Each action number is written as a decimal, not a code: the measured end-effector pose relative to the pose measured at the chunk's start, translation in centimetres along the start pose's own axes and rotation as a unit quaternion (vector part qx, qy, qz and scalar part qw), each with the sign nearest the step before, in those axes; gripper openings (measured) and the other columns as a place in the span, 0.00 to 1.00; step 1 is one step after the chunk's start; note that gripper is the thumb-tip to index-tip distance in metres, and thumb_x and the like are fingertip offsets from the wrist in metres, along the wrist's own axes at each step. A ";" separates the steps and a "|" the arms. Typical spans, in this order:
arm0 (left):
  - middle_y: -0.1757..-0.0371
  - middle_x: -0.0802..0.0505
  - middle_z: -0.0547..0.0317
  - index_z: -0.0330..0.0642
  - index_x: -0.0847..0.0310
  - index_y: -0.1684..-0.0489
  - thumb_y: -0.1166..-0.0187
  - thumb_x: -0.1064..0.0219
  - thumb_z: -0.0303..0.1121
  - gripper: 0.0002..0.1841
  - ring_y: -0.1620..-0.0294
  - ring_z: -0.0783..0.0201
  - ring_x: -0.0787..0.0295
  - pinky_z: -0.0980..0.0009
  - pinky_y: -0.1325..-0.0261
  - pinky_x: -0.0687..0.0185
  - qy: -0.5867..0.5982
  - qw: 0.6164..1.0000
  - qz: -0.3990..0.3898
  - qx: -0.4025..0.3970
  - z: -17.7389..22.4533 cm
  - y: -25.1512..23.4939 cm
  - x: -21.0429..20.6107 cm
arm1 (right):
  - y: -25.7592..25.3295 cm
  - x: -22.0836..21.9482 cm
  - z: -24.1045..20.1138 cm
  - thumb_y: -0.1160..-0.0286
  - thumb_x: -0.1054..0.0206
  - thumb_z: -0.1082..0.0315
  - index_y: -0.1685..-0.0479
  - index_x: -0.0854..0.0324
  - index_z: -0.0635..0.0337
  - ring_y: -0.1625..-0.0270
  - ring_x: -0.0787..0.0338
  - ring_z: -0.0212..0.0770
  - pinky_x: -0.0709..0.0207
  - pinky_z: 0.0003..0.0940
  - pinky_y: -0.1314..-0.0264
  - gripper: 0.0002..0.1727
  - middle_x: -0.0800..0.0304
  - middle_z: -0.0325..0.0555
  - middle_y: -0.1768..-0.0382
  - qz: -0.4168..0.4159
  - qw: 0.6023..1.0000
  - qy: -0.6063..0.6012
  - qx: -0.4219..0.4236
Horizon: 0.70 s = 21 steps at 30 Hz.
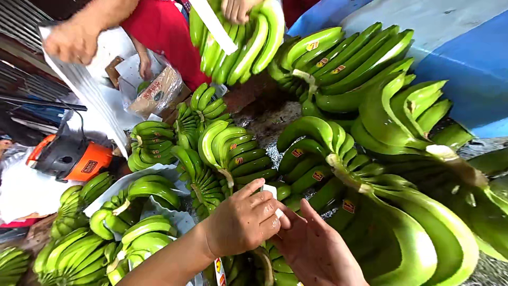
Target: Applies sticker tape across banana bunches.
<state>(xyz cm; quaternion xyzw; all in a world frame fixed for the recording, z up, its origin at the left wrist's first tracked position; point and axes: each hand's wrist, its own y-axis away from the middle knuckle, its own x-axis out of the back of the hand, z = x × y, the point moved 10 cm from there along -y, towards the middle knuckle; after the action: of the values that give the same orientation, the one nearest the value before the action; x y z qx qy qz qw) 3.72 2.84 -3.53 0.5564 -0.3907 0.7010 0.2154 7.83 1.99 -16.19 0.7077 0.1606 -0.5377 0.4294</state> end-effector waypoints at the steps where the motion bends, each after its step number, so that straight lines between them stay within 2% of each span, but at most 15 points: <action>1: 0.52 0.04 0.49 0.39 0.17 0.62 0.14 0.43 0.22 0.09 0.43 0.53 0.06 0.52 0.22 0.22 -0.017 1.000 0.008 -0.013 0.4 0.1 0.2 | 0.1 -0.2 -0.1 0.09 0.75 0.39 0.32 0.22 0.65 0.40 0.08 0.44 0.18 0.39 0.30 0.43 0.07 0.52 0.45 -0.011 1.000 -0.016 -0.001; 3: 0.50 0.05 0.47 0.38 0.19 0.61 0.13 0.45 0.22 0.09 0.40 0.51 0.08 0.52 0.21 0.24 -0.037 0.999 0.016 -0.035 0.9 0.4 0.2 | 0.1 -0.4 -0.2 0.09 0.73 0.38 0.32 0.21 0.66 0.41 0.07 0.45 0.18 0.39 0.30 0.44 0.07 0.55 0.44 -0.029 0.998 -0.053 -0.011; 5: 0.48 0.07 0.49 0.40 0.20 0.57 0.12 0.45 0.24 0.07 0.37 0.53 0.10 0.55 0.19 0.26 0.004 0.999 0.033 -0.009 0.1 0.5 0.2 | 0.1 -0.2 -0.4 0.09 0.73 0.37 0.33 0.19 0.66 0.42 0.07 0.47 0.17 0.40 0.31 0.45 0.06 0.56 0.46 -0.022 0.997 -0.067 -0.013; 8: 0.50 0.08 0.52 0.41 0.22 0.60 0.10 0.41 0.35 0.09 0.36 0.62 0.11 0.66 0.26 0.18 0.177 0.970 0.083 0.146 -4.3 0.0 0.8 | -0.2 1.5 -2.0 0.09 0.73 0.37 0.35 0.18 0.63 0.41 0.07 0.44 0.17 0.40 0.32 0.44 0.06 0.52 0.45 -0.014 0.999 -0.034 0.030; 10: 0.52 0.06 0.53 0.33 0.16 0.59 0.13 0.38 0.31 0.10 0.44 0.69 0.09 0.70 0.37 0.14 0.248 0.929 0.046 0.271 -8.6 -0.1 -0.1 | 0.0 3.2 -4.2 0.05 0.67 0.47 0.37 0.15 0.58 0.41 0.07 0.39 0.15 0.36 0.35 0.35 0.05 0.44 0.45 0.014 0.995 0.025 0.100; 11: 0.53 0.07 0.52 0.32 0.15 0.56 0.14 0.39 0.30 0.10 0.47 0.68 0.10 0.68 0.39 0.15 0.235 0.919 -0.013 0.315 -10.7 0.2 -1.5 | 0.4 3.9 -5.5 0.05 0.61 0.57 0.39 0.15 0.57 0.45 0.05 0.38 0.12 0.33 0.41 0.26 0.05 0.43 0.46 0.044 0.988 0.046 0.139; 12: 0.52 0.08 0.49 0.31 0.14 0.53 0.13 0.41 0.28 0.10 0.46 0.62 0.10 0.63 0.37 0.16 0.202 0.915 -0.100 0.334 -12.5 0.6 -3.4 | 0.8 4.4 -6.6 0.08 0.56 0.68 0.38 0.18 0.56 0.48 0.05 0.37 0.10 0.31 0.47 0.19 0.05 0.42 0.45 0.070 0.981 0.057 0.172; 13: 0.48 0.08 0.45 0.31 0.14 0.49 0.13 0.42 0.26 0.10 0.42 0.54 0.10 0.54 0.34 0.17 0.161 0.907 -0.201 0.334 -13.9 1.1 -5.7 | 1.3 4.5 -7.5 0.13 0.53 0.78 0.34 0.22 0.56 0.50 0.03 0.37 0.09 0.29 0.51 0.19 0.05 0.42 0.45 0.088 0.973 0.065 0.202; 14: 0.43 0.09 0.41 0.32 0.15 0.45 0.15 0.43 0.22 0.11 0.38 0.46 0.11 0.46 0.31 0.20 0.124 0.890 -0.301 0.321 -14.8 1.6 -8.2 | 1.6 4.3 -8.4 0.19 0.51 0.85 0.28 0.26 0.56 0.53 0.03 0.40 0.08 0.30 0.53 0.25 0.05 0.44 0.44 0.089 0.966 0.073 0.230; 16: 0.39 0.10 0.34 0.35 0.16 0.37 0.22 0.39 0.18 0.17 0.32 0.34 0.16 0.33 0.29 0.27 0.074 0.833 -0.457 0.302 -15.5 3.0 -12.5 | 2.1 3.3 -9.3 0.24 0.50 0.90 0.12 0.42 0.49 0.52 0.02 0.42 0.07 0.31 0.52 0.39 0.07 0.45 0.40 0.052 0.957 0.121 0.257; 17: 0.37 0.10 0.35 0.38 0.16 0.33 0.22 0.38 0.19 0.19 0.31 0.33 0.17 0.32 0.29 0.28 0.057 0.805 -0.511 0.295 -15.4 3.7 -14.1 | 2.3 3.0 -9.5 0.26 0.49 0.90 0.13 0.41 0.50 0.52 0.02 0.43 0.07 0.32 0.52 0.39 0.07 0.46 0.40 0.040 0.952 0.140 0.269; 18: 0.35 0.11 0.36 0.41 0.17 0.30 0.19 0.38 0.22 0.20 0.30 0.33 0.18 0.31 0.29 0.29 0.045 0.778 -0.552 0.296 -15.2 4.3 -15.2 | 2.6 3.1 -9.5 0.26 0.46 0.90 0.21 0.30 0.54 0.52 0.02 0.43 0.07 0.33 0.52 0.33 0.06 0.48 0.42 0.033 0.947 0.149 0.282; 19: 0.35 0.12 0.35 0.40 0.18 0.30 0.17 0.39 0.24 0.18 0.30 0.32 0.18 0.30 0.30 0.28 0.036 0.755 -0.579 0.306 -14.9 4.5 -16.0 | 2.8 3.3 -9.4 0.27 0.43 0.89 0.38 0.16 0.57 0.52 0.02 0.43 0.07 0.33 0.51 0.24 0.04 0.50 0.46 0.035 0.944 0.154 0.288; 20: 0.36 0.12 0.33 0.37 0.17 0.33 0.15 0.40 0.26 0.16 0.31 0.31 0.18 0.29 0.32 0.27 0.027 0.740 -0.593 0.316 -14.7 4.6 -16.5 | 3.0 3.4 -9.3 0.26 0.41 0.88 0.55 0.10 0.58 0.52 0.02 0.41 0.08 0.31 0.50 0.18 0.03 0.50 0.50 0.042 0.941 0.171 0.288; 21: 0.37 0.12 0.32 0.34 0.18 0.35 0.12 0.42 0.28 0.15 0.31 0.31 0.18 0.28 0.33 0.26 0.020 0.732 -0.601 0.321 -14.6 4.5 -16.9 | 3.2 3.6 -9.2 0.26 0.41 0.88 0.63 0.09 0.58 0.53 0.02 0.40 0.08 0.30 0.50 0.17 0.02 0.49 0.54 0.053 0.938 0.187 0.288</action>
<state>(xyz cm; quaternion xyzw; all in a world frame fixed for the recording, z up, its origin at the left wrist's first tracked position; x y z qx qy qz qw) -3.66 13.92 -22.06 0.6973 0.2771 0.5199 0.4082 17.12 6.46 -17.52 0.8962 0.0388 -0.3956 0.1972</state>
